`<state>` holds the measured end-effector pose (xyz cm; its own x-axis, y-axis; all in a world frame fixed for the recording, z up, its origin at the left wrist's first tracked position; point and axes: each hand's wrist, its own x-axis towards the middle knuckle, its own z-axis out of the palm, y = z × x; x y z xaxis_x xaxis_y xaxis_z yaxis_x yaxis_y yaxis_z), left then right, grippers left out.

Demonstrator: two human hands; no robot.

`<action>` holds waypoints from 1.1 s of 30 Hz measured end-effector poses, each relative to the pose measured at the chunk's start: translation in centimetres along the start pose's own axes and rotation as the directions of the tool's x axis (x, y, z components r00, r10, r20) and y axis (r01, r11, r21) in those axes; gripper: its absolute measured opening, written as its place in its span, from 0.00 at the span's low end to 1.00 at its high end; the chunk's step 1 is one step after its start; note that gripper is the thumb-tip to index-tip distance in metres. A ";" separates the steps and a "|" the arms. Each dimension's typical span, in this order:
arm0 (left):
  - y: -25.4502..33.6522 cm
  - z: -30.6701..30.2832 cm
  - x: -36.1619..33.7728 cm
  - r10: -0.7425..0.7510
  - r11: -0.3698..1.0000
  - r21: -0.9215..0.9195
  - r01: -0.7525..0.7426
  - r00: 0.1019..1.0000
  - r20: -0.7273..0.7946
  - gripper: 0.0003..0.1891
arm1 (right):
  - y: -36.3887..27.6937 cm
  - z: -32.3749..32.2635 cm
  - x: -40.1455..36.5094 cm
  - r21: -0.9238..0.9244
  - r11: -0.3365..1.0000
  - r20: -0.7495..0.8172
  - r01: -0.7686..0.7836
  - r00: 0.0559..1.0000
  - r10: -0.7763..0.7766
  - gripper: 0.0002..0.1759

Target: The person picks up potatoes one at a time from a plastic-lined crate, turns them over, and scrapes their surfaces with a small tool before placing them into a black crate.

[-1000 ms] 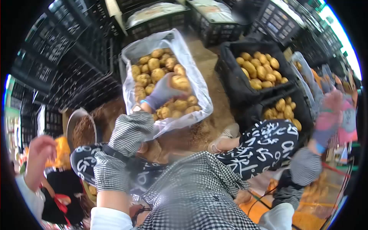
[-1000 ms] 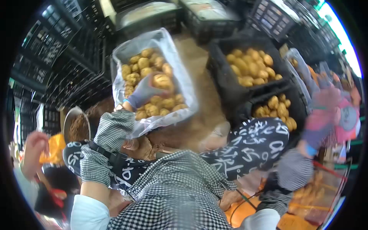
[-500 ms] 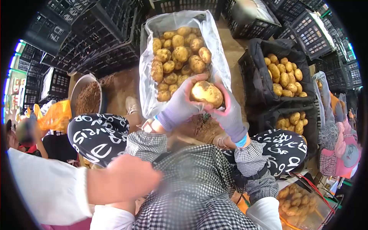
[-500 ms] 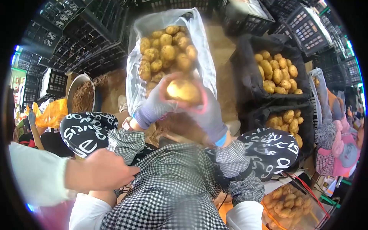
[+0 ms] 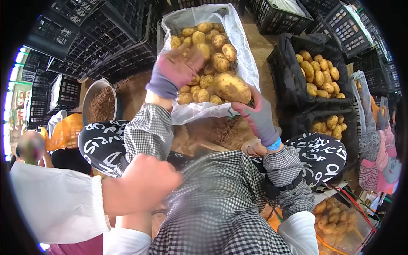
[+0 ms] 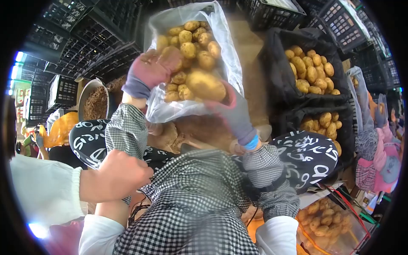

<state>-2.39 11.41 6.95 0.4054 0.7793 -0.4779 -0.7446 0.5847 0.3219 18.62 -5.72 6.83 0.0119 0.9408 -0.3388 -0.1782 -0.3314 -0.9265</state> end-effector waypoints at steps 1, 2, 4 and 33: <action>1.3 -0.2 0.5 0.004 0.994 -0.110 -0.007 1.000 -0.030 0.27 | 0.1 -0.4 0.2 0.056 0.994 0.066 -0.094 0.994 0.090 0.36; 2.3 0.1 0.5 0.012 0.980 -0.198 -0.024 0.998 -0.063 0.27 | -0.4 0.3 -0.3 0.005 0.998 -0.036 -0.062 0.997 0.062 0.36; 3.1 0.2 -0.2 0.032 0.958 -0.278 -0.066 0.992 -0.125 0.25 | -1.6 2.2 -1.7 -0.093 0.995 -0.218 -0.032 0.976 0.011 0.36; -7.4 -2.8 -5.1 -0.071 0.534 0.802 -0.270 0.930 0.360 0.33 | 4.0 0.3 -0.7 0.158 0.936 -0.102 0.315 0.948 -0.302 0.36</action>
<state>-0.44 2.46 4.77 0.6208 0.7646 -0.1731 -0.0815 0.2826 0.9558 17.64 -7.67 3.45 0.1658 0.9844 -0.0582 -0.3183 -0.0025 -0.9480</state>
